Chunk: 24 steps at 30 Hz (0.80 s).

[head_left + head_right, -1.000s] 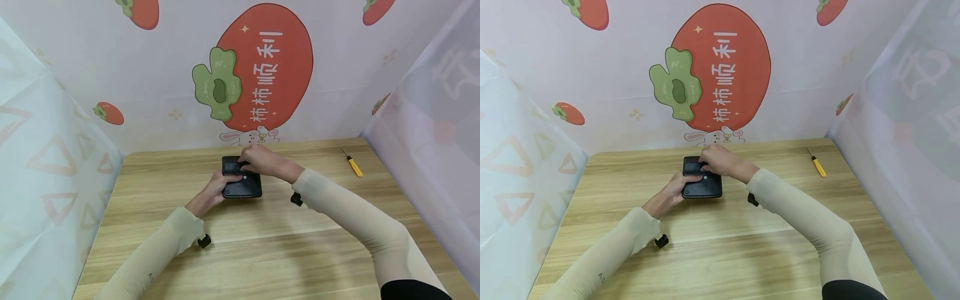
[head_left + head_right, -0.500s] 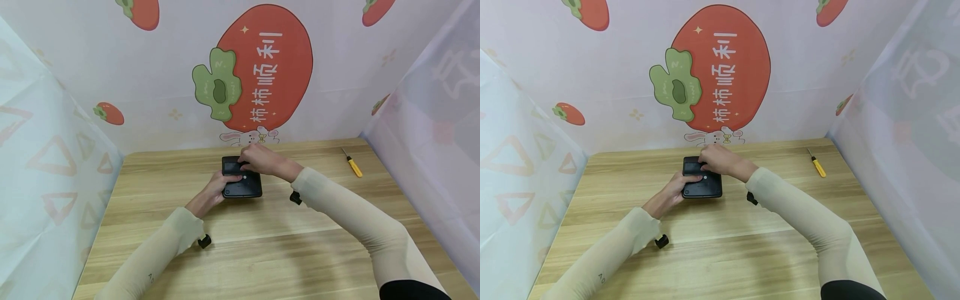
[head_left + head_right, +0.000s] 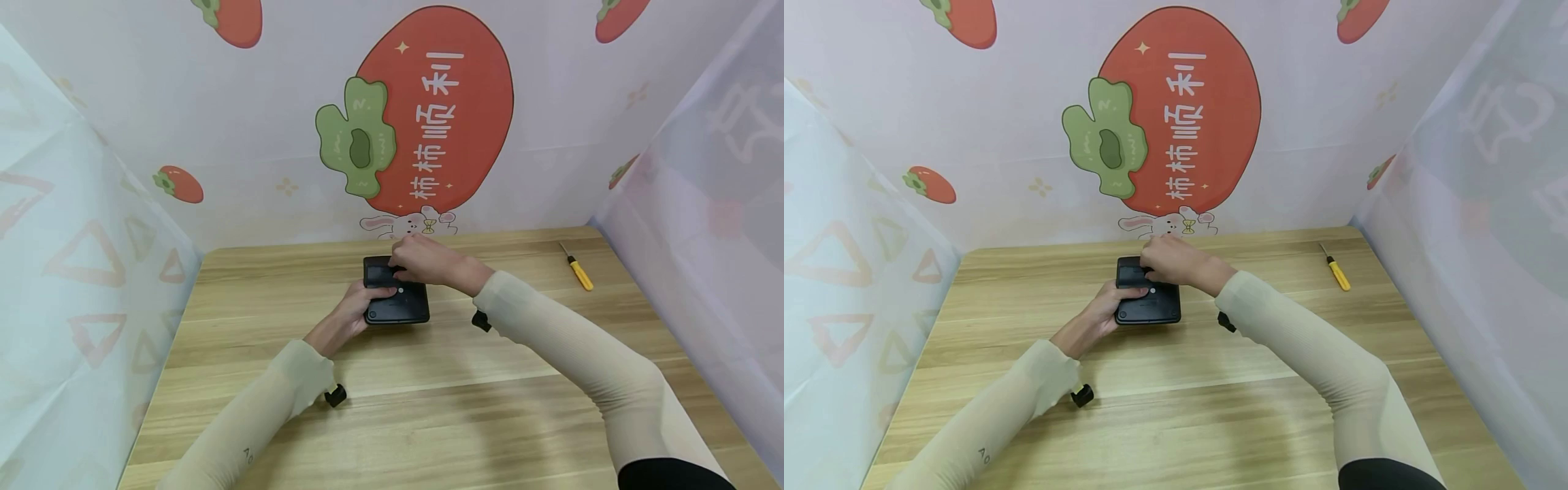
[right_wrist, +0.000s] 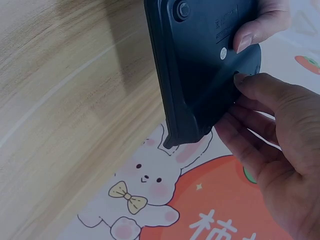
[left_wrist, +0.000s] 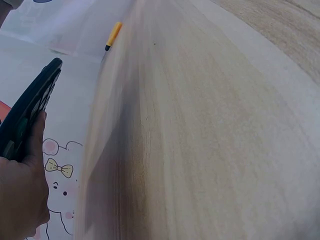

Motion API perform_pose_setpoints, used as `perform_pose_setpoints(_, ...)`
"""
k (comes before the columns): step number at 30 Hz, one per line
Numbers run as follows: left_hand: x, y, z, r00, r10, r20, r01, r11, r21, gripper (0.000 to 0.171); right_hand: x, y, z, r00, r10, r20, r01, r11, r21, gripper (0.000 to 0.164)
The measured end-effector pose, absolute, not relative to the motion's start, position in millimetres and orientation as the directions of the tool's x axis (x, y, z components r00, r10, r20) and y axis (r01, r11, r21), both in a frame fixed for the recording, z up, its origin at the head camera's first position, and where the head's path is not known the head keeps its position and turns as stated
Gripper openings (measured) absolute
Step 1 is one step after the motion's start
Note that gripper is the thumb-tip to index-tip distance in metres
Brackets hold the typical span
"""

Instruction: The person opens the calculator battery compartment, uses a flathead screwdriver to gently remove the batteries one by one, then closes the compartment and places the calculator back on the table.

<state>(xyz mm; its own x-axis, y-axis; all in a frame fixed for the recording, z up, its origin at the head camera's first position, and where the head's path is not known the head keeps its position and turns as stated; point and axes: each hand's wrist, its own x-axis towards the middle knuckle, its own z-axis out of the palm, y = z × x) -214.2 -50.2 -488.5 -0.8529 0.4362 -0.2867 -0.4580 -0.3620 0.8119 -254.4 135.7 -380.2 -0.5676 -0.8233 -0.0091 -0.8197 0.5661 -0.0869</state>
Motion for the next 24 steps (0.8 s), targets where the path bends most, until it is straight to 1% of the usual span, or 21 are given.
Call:
perform_pose_setpoints(12,-214.0,-49.9,-490.1,-0.852,0.447,-0.274,-0.452,-0.36,0.816,0.058,-253.4,135.5,-380.9,-0.564,-0.826,0.0,-0.823,0.563,-0.077,0.009)
perform_pose_setpoints(18,-213.9,-48.8,-490.0,-0.853,0.44,-0.281,-0.454,-0.36,0.815,0.055,-252.1,135.7,-382.3,-0.579,-0.815,0.006,-0.814,0.577,-0.068,0.009)
perform_pose_setpoints(24,-212.7,-47.8,-489.8,-0.855,0.435,-0.282,-0.453,-0.362,0.815,0.054,-250.9,135.7,-384.8,-0.575,-0.817,0.024,-0.818,0.575,-0.033,0.009)
